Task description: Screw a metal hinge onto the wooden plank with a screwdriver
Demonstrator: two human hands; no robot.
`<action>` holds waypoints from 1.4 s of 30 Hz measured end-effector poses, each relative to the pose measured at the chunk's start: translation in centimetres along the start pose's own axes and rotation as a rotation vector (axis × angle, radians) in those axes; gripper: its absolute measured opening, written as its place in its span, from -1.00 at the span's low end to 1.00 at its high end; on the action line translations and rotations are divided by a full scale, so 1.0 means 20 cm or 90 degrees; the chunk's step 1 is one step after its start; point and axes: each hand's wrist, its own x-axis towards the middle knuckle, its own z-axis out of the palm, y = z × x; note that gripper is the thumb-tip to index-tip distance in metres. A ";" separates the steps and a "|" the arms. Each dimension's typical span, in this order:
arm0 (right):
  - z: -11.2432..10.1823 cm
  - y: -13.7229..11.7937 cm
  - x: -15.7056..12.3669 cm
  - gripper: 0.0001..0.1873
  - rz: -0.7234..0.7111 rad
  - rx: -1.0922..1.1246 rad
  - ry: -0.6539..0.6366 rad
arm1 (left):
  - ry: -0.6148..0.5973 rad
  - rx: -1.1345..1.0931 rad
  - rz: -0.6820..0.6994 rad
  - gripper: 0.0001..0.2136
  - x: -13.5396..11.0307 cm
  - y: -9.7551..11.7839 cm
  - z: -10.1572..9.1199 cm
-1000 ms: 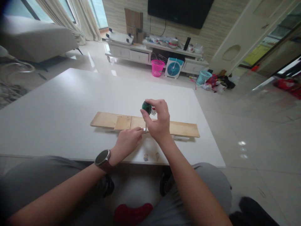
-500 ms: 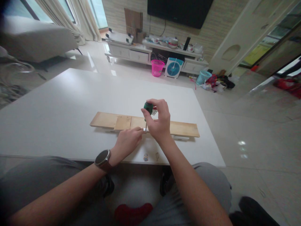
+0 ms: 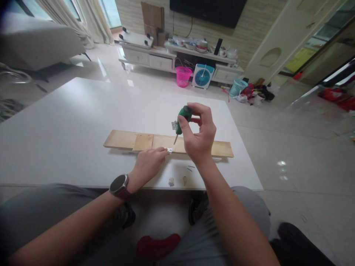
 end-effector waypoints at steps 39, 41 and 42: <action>-0.57 -0.04 -0.08 -0.77 0.148 -0.217 -0.415 | -0.156 -0.025 0.299 -0.76 0.01 0.08 0.03; -0.57 -0.05 -0.07 -0.77 0.137 -0.224 -0.404 | -0.153 -0.026 0.292 -0.77 0.01 0.08 0.03; -0.58 -0.06 -0.07 -0.77 0.133 -0.229 -0.399 | -0.150 -0.026 0.288 -0.77 0.01 0.08 0.03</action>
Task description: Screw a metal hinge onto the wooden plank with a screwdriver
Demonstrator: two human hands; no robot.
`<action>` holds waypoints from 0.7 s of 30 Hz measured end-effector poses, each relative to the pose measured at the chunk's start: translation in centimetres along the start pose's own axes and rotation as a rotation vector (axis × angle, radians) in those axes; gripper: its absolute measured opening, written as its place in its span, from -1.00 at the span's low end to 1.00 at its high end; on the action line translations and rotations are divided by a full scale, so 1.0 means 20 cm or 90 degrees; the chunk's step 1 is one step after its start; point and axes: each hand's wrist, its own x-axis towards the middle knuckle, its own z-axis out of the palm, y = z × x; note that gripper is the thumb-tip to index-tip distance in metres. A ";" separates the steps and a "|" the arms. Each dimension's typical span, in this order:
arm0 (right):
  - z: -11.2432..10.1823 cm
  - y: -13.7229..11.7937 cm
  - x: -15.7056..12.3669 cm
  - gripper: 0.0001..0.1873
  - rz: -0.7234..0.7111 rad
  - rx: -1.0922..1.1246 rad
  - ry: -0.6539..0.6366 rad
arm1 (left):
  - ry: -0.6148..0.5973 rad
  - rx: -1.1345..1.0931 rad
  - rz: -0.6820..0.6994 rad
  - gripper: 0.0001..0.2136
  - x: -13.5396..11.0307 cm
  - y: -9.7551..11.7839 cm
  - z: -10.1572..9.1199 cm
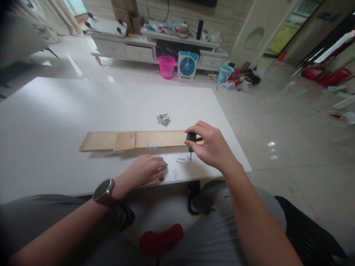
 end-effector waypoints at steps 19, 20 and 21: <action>-0.05 -0.11 0.02 -0.78 0.006 0.052 0.218 | 0.152 -0.171 -0.154 -0.75 0.02 -0.02 0.08; -0.04 -0.12 0.02 -0.79 0.010 0.062 0.219 | 0.161 -0.198 -0.162 -0.73 0.02 -0.02 0.08; -0.04 -0.12 0.03 -0.80 0.013 0.071 0.219 | 0.170 -0.225 -0.168 -0.71 0.03 -0.02 0.09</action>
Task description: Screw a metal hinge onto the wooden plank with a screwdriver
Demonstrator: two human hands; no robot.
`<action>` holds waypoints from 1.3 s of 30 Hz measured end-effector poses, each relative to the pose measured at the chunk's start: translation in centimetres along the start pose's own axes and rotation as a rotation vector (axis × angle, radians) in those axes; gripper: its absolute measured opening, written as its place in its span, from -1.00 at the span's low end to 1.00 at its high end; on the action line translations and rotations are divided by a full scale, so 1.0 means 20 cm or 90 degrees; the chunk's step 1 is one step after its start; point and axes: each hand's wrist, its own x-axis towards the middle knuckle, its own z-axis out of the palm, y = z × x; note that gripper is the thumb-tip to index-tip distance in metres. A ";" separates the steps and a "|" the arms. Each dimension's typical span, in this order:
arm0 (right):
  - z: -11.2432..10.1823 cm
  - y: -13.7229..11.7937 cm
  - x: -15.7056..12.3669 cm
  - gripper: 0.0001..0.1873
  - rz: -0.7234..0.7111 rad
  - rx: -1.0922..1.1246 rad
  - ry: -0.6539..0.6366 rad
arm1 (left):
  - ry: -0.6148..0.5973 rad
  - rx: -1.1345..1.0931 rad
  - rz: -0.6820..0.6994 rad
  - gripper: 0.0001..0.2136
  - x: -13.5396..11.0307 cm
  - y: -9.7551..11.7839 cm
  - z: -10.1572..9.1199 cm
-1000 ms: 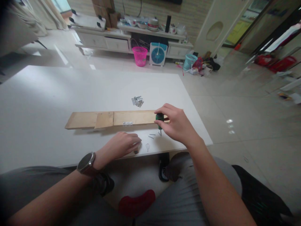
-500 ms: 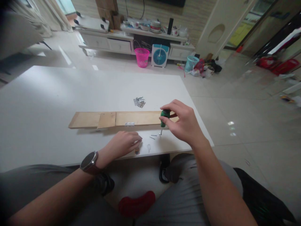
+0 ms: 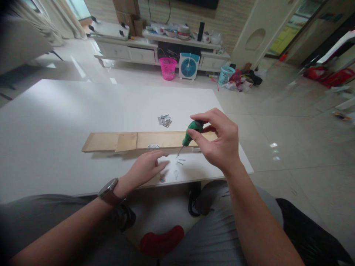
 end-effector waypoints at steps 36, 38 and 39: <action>0.25 -0.06 0.06 -0.74 -0.006 0.174 -0.128 | -0.014 -0.126 -0.046 -0.83 0.00 -0.01 -0.01; 0.26 -0.06 0.05 -0.64 -0.011 0.187 -0.142 | -0.006 -0.142 -0.048 -0.83 0.00 0.00 -0.01; 0.27 -0.06 0.05 -0.57 -0.010 0.193 -0.150 | 0.000 -0.147 -0.049 -0.83 0.00 0.00 -0.02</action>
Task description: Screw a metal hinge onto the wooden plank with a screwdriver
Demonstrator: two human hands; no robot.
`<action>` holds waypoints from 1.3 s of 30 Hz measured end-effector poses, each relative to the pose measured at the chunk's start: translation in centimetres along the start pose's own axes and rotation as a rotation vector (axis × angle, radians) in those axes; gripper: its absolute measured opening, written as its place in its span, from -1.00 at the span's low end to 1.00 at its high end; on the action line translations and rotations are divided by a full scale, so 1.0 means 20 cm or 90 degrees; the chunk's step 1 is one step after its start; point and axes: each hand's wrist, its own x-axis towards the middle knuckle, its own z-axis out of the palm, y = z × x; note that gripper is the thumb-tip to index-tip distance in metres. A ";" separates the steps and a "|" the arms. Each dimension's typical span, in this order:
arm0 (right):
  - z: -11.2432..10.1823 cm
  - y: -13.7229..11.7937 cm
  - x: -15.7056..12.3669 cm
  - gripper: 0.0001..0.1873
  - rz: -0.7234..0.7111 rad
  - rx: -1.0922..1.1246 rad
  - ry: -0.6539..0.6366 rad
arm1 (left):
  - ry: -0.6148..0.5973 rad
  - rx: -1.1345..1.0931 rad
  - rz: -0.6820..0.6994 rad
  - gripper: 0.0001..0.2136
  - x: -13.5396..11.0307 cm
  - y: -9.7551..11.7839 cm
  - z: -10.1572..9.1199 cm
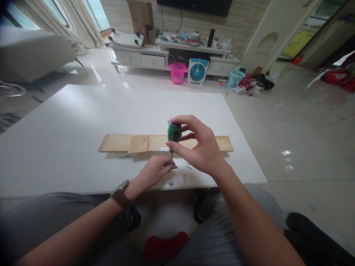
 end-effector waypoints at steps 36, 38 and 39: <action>0.11 0.06 0.00 -0.45 -0.133 -0.122 0.092 | 0.127 0.346 0.034 -0.79 -0.01 -0.13 -0.21; 0.11 0.05 0.00 -0.44 -0.163 -0.131 0.083 | 0.121 0.319 0.034 -0.78 0.00 -0.15 -0.21; 0.11 0.05 0.00 -0.44 -0.177 -0.135 0.079 | 0.120 0.312 0.031 -0.78 0.01 -0.15 -0.20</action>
